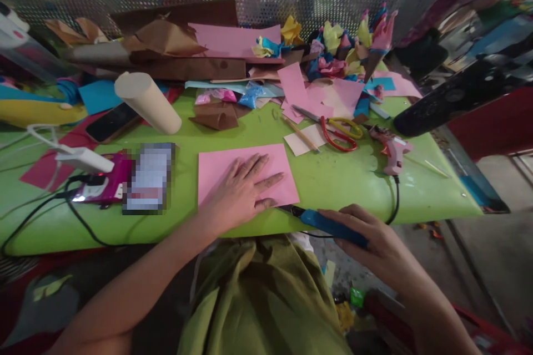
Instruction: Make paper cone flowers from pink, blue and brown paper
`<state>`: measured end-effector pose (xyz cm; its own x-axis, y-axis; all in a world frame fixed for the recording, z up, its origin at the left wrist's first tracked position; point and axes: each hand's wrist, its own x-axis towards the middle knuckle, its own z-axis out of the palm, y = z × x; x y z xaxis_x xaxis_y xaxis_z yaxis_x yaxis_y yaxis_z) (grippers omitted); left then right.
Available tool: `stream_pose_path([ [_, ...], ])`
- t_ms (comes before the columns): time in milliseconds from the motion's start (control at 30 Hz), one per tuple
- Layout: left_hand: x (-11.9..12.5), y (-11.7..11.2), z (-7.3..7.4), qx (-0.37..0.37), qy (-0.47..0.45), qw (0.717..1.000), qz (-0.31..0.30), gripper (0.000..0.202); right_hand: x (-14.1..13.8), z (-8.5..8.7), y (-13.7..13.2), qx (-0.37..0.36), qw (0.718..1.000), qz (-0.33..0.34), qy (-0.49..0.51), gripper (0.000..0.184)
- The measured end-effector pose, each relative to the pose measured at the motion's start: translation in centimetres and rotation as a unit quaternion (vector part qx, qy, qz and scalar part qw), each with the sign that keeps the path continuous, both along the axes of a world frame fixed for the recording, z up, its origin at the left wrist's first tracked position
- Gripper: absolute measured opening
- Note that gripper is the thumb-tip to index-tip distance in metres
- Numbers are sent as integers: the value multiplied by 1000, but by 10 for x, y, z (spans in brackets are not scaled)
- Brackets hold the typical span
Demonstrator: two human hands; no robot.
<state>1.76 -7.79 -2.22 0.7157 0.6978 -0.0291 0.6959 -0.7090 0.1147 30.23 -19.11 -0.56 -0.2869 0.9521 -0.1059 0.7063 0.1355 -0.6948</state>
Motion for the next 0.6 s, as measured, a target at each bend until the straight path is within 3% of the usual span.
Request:
stream_pose_path([
  [200,-1,0,-1,-2,-2,1000,5,63,-17,-3,1,8,1000,6,9,48],
  [467,8,-3,0,-26,-5,999,36,61,-15,-4,3,16,999,6,-31,45],
  [600,-3,5,-1,-38,-9,999,20,58,-15,-6,3,13,999,9,-36,47],
])
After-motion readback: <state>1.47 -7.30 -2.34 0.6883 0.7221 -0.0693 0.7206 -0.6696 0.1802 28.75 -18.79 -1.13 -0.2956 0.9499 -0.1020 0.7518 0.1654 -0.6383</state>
